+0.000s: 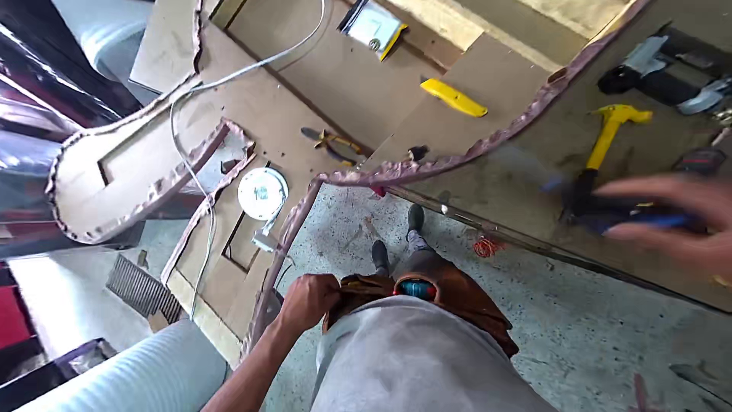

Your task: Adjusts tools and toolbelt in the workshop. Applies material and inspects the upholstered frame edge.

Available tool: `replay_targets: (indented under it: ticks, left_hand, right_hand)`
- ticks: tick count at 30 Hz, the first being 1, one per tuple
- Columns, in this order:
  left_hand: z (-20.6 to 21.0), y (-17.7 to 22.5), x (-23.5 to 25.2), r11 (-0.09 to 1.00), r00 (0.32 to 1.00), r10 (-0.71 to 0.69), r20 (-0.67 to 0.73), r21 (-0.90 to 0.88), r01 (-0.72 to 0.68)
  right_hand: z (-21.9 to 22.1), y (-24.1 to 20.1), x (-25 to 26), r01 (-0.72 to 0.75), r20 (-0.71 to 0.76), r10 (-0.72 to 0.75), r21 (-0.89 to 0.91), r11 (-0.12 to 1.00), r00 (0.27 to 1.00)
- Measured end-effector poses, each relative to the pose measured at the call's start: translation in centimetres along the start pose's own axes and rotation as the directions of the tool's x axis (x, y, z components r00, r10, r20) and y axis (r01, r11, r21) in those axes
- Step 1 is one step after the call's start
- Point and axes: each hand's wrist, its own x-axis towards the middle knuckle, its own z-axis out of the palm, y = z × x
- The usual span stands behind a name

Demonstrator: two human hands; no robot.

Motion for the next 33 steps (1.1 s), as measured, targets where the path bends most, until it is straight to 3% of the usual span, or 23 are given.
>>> replay_targets:
  ticks: [2, 5, 7, 10, 13, 16, 18, 20, 22, 24, 27, 30, 33]
  left_hand:
    - [1.6, -1.4, -0.2, 0.993, 0.993, 0.088, -0.084, -0.071, -0.094]
    - [3.0, -2.0, -0.8, 0.973, 0.974, 0.167, -0.151, -0.133, -0.187]
    - [3.6, -1.8, -1.2, 0.964, 0.958, 0.222, -0.183, -0.110, -0.244]
    - [3.9, -1.5, -2.1, 0.953, 0.935, 0.283, -0.212, -0.051, -0.300]
    - [4.8, -1.4, -1.9, 0.924, 0.899, 0.376, -0.226, 0.018, -0.382]
    - [6.3, -2.1, -1.2, 0.906, 0.879, 0.419, -0.225, 0.046, -0.420]
    - [6.9, -2.1, -1.0, 0.907, 0.880, 0.414, -0.233, 0.022, -0.421]
    - [6.6, -1.6, -1.0, 0.895, 0.873, 0.407, -0.268, -0.071, -0.440]
    - [5.3, 0.8, -0.3, 0.860, 0.847, 0.423, -0.322, -0.150, -0.487]
    - [2.2, 4.9, 1.0, 0.847, 0.811, 0.455, -0.367, -0.104, -0.522]
    - [-3.8, 11.3, 4.3, 0.862, 0.754, 0.465, -0.464, 0.043, -0.505]
    - [-9.3, 16.9, 9.8, 0.868, 0.665, 0.454, -0.593, 0.128, -0.479]
    - [-13.0, 21.5, 14.7, 0.873, 0.636, 0.453, -0.625, 0.165, -0.460]
  right_hand:
    - [8.0, -7.7, -1.7, 0.303, 0.194, -0.272, -0.153, 0.941, 0.943]
    - [18.1, -15.4, -2.7, 0.562, 0.447, -0.505, 0.005, 0.827, 0.738]
    - [22.3, -18.8, -2.6, 0.574, 0.542, -0.455, -0.062, 0.817, 0.706]
    - [26.8, -22.2, -2.0, 0.522, 0.576, -0.354, -0.150, 0.840, 0.737]
    - [26.2, -22.7, -2.1, 0.425, 0.538, -0.331, -0.056, 0.904, 0.775]
    - [20.4, -19.7, -2.3, 0.077, 0.348, -0.082, 0.028, 0.997, 0.934]
    - [15.7, -13.5, -1.2, -0.137, 0.052, 0.137, -0.003, 0.991, 0.989]
    - [12.3, -3.6, 1.2, -0.315, -0.289, 0.302, 0.001, 0.949, 0.909]
    - [10.4, 6.3, 3.3, -0.481, -0.491, 0.453, 0.077, 0.873, 0.744]
    - [9.8, 12.9, 5.5, -0.592, -0.547, 0.551, 0.120, 0.797, 0.631]
    - [11.2, 16.5, 7.8, -0.648, -0.560, 0.591, 0.122, 0.752, 0.580]
    - [11.3, 15.7, 7.3, -0.613, -0.486, 0.631, 0.222, 0.758, 0.605]
    - [14.7, 12.9, 1.7, -0.396, -0.382, 0.583, 0.465, 0.792, 0.717]
